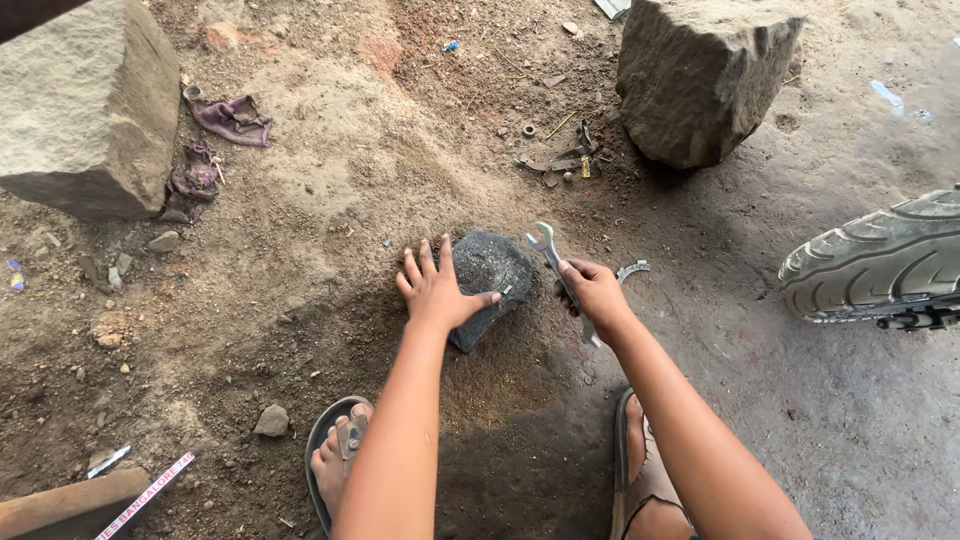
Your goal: The person uses a wrench to repeatedly strike a small metal ring resting on a stone. The person holds the ring steady with their left hand while striking it with the wrench in their right hand. The person occasionally repositions the ring on the stone during the process.
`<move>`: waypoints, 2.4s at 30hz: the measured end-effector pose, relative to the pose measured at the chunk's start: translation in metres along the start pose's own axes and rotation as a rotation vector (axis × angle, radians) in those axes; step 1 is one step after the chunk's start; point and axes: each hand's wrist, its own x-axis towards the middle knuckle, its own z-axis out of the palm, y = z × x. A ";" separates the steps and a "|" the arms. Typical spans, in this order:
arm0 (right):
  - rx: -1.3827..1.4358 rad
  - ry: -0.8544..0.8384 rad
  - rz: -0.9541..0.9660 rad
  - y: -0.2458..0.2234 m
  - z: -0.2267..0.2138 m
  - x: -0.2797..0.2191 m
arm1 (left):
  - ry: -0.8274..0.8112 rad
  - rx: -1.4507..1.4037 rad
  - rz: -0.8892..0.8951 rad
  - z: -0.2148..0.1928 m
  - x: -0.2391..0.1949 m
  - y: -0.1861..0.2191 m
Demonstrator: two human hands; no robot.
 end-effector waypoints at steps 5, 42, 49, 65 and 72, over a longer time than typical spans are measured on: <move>-0.342 0.066 -0.218 0.013 0.009 0.008 | -0.023 0.022 -0.001 -0.002 0.005 0.002; -1.266 0.190 -0.583 -0.021 0.039 -0.016 | 0.021 -0.028 -0.044 -0.011 -0.006 0.007; -0.659 0.236 -0.434 -0.049 0.030 -0.021 | -0.010 -0.035 -0.053 -0.009 -0.013 0.012; -1.168 0.090 -0.291 -0.017 0.041 -0.014 | 0.029 -0.036 -0.050 -0.018 -0.009 0.012; -0.884 0.239 -0.536 -0.051 0.032 -0.007 | 0.027 -0.045 -0.059 -0.013 -0.009 0.010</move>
